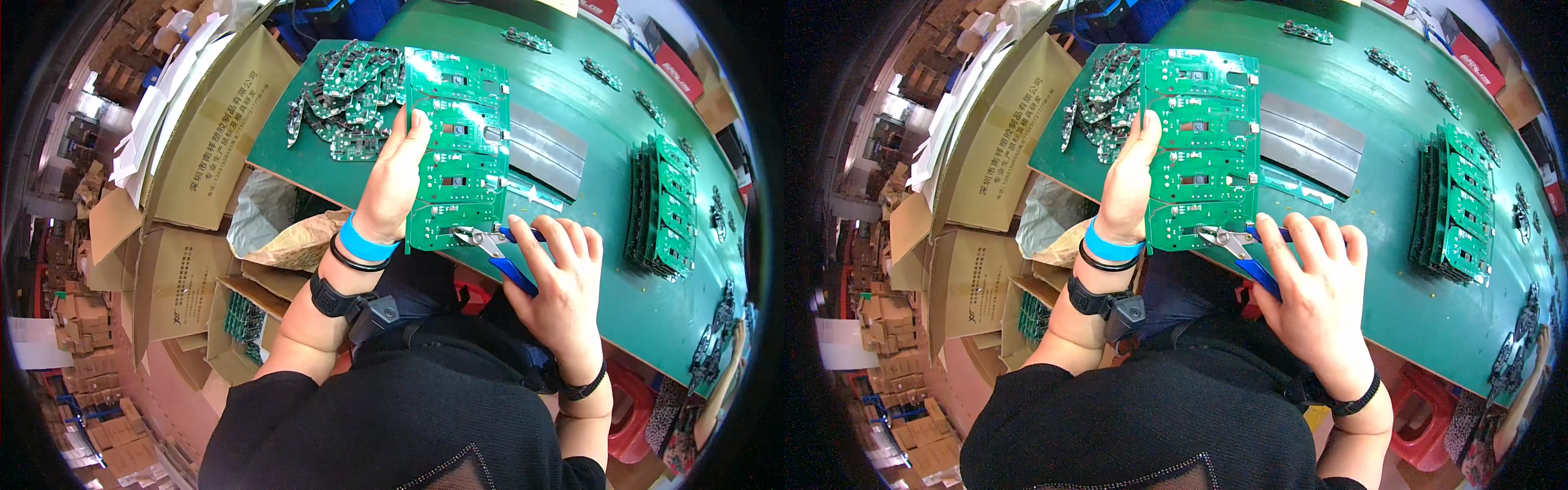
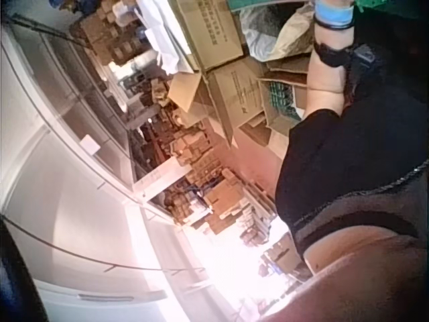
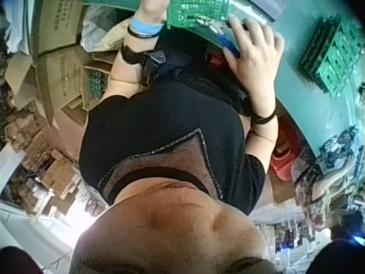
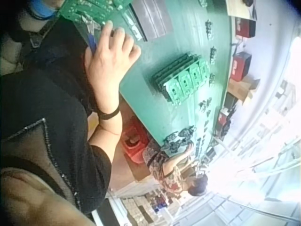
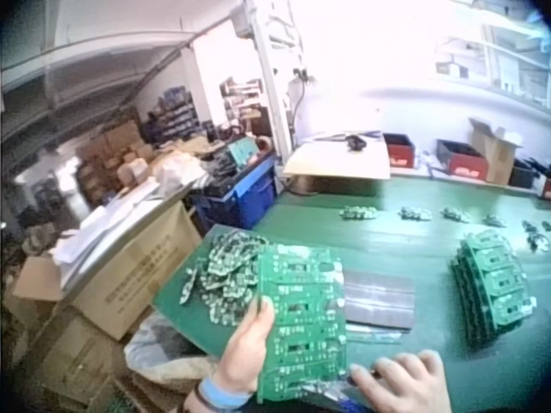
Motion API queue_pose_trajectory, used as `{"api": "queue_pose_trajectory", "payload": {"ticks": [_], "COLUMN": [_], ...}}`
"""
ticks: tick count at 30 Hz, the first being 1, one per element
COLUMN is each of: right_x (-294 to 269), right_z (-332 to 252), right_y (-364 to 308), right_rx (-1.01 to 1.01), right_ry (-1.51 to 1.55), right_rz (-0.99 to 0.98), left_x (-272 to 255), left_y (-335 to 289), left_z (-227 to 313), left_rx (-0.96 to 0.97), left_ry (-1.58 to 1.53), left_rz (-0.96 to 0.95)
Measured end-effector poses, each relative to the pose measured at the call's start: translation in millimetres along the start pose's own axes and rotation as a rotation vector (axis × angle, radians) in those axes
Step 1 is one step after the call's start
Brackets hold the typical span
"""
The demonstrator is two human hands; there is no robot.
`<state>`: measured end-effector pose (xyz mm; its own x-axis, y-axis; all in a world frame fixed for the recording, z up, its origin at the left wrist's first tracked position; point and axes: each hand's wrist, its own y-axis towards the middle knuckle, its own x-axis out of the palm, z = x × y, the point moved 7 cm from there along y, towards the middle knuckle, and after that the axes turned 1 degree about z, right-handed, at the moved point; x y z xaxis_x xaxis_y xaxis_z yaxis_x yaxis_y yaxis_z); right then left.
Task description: The person uses wire cutters to trim excess material from the edges of green circuit boards. They handle the boards one at a time, cutting along the perimeter and separating the individual units. The trimmed boards are then placed into a cardboard box.
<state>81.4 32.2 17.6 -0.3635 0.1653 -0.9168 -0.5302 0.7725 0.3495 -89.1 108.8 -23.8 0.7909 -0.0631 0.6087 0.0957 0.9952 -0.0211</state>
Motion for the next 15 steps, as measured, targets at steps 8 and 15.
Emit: {"api": "queue_pose_trajectory", "payload": {"ticks": [8,15], "right_x": [2.0,-0.5], "right_z": [4.5,3.0], "right_y": [-0.9,2.7], "right_rx": [0.001,-0.011], "right_ry": [0.027,0.003], "right_rz": [0.004,0.007], "left_x": [-1.7,-1.0], "left_y": [2.9,2.7], "left_z": [-1.7,1.8], "left_rx": [-0.014,0.002], "left_ry": [-0.014,0.016], "left_rz": [-0.002,0.004]}}
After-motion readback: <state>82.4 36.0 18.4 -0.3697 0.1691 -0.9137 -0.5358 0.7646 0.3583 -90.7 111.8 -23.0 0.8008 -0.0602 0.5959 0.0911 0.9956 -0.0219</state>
